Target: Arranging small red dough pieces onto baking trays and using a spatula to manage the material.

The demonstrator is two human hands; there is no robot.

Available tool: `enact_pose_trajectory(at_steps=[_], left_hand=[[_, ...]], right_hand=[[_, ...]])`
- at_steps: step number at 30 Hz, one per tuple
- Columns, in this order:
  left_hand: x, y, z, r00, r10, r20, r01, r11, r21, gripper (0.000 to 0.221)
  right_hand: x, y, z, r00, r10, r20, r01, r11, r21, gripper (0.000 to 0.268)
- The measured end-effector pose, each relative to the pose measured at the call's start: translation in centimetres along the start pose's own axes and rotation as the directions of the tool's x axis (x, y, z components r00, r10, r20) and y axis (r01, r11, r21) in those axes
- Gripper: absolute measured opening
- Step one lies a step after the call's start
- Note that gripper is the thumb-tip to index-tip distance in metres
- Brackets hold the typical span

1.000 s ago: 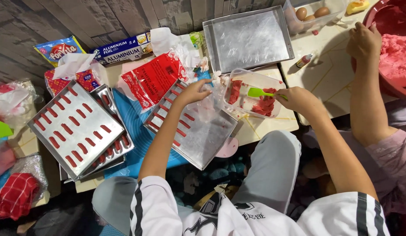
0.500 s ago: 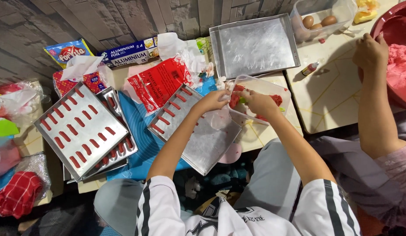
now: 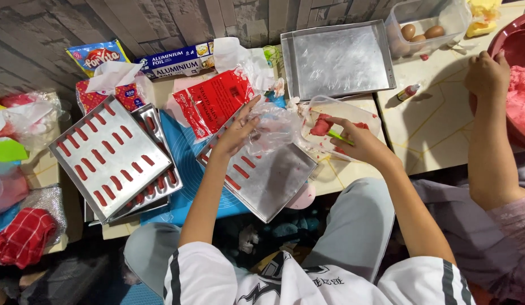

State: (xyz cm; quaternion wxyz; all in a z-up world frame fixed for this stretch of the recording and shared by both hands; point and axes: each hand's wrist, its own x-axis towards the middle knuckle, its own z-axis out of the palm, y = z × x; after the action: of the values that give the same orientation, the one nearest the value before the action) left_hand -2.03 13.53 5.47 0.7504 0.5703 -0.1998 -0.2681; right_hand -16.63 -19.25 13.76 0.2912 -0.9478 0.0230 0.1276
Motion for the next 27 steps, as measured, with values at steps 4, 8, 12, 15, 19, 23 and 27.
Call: enact_pose_trajectory(at_steps=[4,8,12,15,19,23,27], left_hand=[[-2.1,1.1,1.2,1.000,-0.008,-0.007,0.008,1.000,0.004,0.056],[-3.0,-0.5,1.9,0.992,-0.119,0.031,0.120,0.991,-0.066,0.050],[-5.4,2.0,3.7,0.996,-0.043,0.083,0.063,0.965,-0.254,0.049],[-6.6,3.3,4.5,0.995,0.045,0.088,-0.012,0.938,-0.346,0.056],[-7.5,3.8,4.5,0.990,0.111,0.091,-0.063,0.904,-0.423,0.053],[-7.7,2.3,4.6,0.990,-0.096,0.106,0.136,0.866,-0.482,0.057],[-7.0,-2.1,3.9,0.971,-0.195,0.140,0.239,0.834,-0.498,0.056]], right_hand=[[-1.6,-2.1,1.1,0.985,-0.138,-0.099,0.157,0.963,0.219,0.062],[-3.0,-8.7,0.8,0.970,-0.213,-0.119,0.237,0.938,0.254,0.062],[-2.8,-11.7,1.2,0.957,-0.273,-0.101,0.286,0.948,0.142,0.055],[-3.2,-13.9,0.8,0.972,-0.235,-0.025,0.236,0.966,0.103,0.035],[-3.0,-13.3,2.1,0.953,-0.300,0.047,0.300,0.954,0.007,0.047],[-2.9,-13.4,1.8,0.943,-0.319,0.096,0.322,0.946,-0.020,0.042],[-3.3,-14.3,0.7,0.932,-0.287,0.223,0.257,0.954,0.153,0.059]])
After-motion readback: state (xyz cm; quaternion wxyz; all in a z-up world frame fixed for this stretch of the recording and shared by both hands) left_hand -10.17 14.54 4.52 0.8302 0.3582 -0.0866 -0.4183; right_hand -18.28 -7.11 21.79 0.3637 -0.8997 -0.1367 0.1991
